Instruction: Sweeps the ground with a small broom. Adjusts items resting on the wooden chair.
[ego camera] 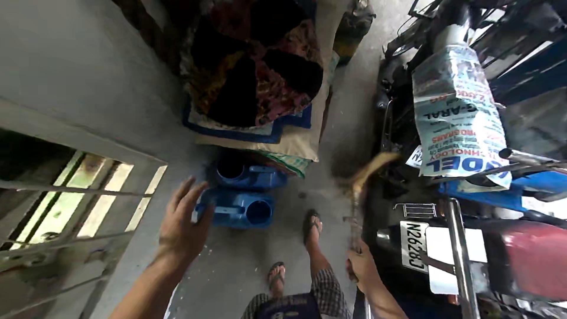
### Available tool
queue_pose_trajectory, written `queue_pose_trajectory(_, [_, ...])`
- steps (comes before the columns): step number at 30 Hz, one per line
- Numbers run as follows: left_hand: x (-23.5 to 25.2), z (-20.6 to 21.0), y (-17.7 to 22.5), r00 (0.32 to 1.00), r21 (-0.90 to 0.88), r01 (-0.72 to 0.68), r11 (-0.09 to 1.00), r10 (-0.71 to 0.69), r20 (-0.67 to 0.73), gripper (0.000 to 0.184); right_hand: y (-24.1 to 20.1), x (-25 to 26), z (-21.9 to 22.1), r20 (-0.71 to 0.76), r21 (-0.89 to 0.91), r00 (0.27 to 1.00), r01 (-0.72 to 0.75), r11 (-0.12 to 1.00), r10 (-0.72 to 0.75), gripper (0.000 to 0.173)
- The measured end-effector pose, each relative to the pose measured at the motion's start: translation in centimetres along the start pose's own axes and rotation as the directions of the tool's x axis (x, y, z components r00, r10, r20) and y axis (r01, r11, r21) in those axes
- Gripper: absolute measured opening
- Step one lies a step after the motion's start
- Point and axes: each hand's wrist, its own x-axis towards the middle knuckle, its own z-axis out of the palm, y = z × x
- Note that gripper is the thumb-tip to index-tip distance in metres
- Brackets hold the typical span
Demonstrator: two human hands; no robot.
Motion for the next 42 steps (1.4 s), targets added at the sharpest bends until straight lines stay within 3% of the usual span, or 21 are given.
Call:
queue_pose_trajectory(4, [11.9, 4.3, 7.2, 0.980, 0.163, -0.201, 0.966, 0.199, 0.026, 0.055, -5.1, 3.7, -0.9, 0.204, 0.147, 0.979, -0.010, 0.989, -0.021, 0.066])
queue_pose_trajectory(6, [17.7, 7.3, 8.5, 0.971, 0.261, -0.239, 0.935, 0.229, 0.067, 0.059, -8.2, 8.3, -1.0, 0.254, 0.001, 0.967, 0.027, 1.000, -0.026, 0.065])
queue_pose_trajectory(7, [20.0, 8.9, 8.4, 0.973, 0.318, -0.231, 0.920, 0.210, 0.100, 0.063, -9.8, 10.6, -1.1, 0.250, -0.076, 0.968, 0.029, 0.997, -0.009, 0.064])
queue_pose_trajectory(11, [25.6, 13.5, 7.6, 0.973, 0.415, -0.002, 0.910, -0.094, 0.211, 0.087, -16.8, 18.7, -5.3, 0.147, -0.190, 0.989, 0.006, 0.982, 0.023, 0.058])
queue_pose_trajectory(16, [25.7, 14.9, 6.2, 0.976, 0.415, 0.049, 0.908, -0.131, 0.172, 0.096, -23.5, 25.3, -10.4, -0.099, -0.574, 0.991, 0.015, 0.818, -0.087, 0.056])
queue_pose_trajectory(19, [25.4, 15.5, 5.5, 0.971, 0.433, 0.077, 0.898, -0.166, 0.173, 0.100, -26.1, 24.6, -10.5, -0.113, -0.544, 0.985, 0.050, 0.837, -0.133, 0.060])
queue_pose_trajectory(24, [25.3, 16.2, 4.8, 0.973, 0.443, 0.056, 0.895, -0.148, 0.176, 0.097, -28.6, 21.6, -11.4, 0.215, -0.282, 0.964, 0.213, 0.935, -0.155, 0.051])
queue_pose_trajectory(28, [25.6, 16.0, 4.5, 0.973, 0.475, 0.035, 0.880, -0.139, 0.185, 0.100, -29.4, 22.9, -10.8, 0.424, 0.039, 0.896, 0.130, 0.991, -0.134, 0.055])
queue_pose_trajectory(30, [25.5, 16.1, 4.5, 0.974, 0.485, 0.040, 0.874, -0.142, 0.176, 0.101, -30.3, 24.5, -10.3, 0.442, 0.019, 0.893, 0.080, 0.997, -0.080, 0.045])
queue_pose_trajectory(34, [25.7, 15.9, 5.1, 0.963, 0.498, 0.075, 0.864, -0.192, 0.188, 0.102, -34.2, 29.7, -12.4, 0.245, -0.142, 0.957, -0.126, 0.982, 0.158, 0.060])
queue_pose_trajectory(38, [25.4, 15.9, 5.4, 0.953, 0.503, 0.097, 0.859, -0.225, 0.202, 0.103, -39.5, 36.1, -16.7, 0.044, -0.267, 0.998, -0.020, 0.963, 0.033, 0.065])
queue_pose_trajectory(42, [26.0, 15.9, 6.9, 0.946, 0.514, 0.119, 0.850, -0.255, 0.203, 0.095, -44.5, 38.3, -15.1, 0.016, -0.257, 0.997, 0.076, 0.964, -0.074, 0.074])
